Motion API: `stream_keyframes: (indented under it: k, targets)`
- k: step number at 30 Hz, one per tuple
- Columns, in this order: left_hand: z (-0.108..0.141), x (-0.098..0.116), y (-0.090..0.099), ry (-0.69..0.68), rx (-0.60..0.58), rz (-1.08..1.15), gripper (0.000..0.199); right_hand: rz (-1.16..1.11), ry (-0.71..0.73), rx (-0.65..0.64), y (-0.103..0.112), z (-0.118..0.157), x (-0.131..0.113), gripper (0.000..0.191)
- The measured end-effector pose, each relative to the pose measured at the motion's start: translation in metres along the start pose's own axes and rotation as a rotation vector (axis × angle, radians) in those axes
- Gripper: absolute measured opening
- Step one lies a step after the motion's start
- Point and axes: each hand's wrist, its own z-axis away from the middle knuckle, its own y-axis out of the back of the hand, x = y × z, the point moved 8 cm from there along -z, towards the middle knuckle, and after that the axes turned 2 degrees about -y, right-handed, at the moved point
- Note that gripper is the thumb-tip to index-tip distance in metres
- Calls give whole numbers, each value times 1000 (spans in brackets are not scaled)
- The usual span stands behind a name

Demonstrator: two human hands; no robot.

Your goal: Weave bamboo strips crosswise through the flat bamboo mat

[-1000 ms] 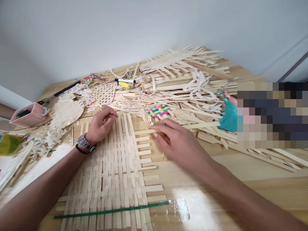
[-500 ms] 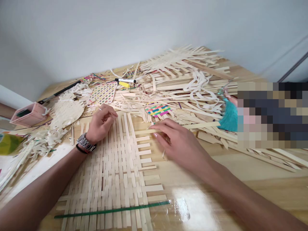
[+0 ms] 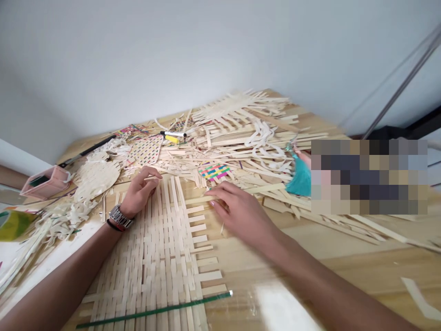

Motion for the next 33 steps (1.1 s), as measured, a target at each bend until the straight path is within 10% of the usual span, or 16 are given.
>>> stream_keyframes:
  k: [21,33]
  targets:
    - [37,-20,10,207,-13,475,82,-30,16,46,-3,-9,23,24]
    - [38,-6,-3,75,-242,276,25,-62,124,32,1,-5,14,29]
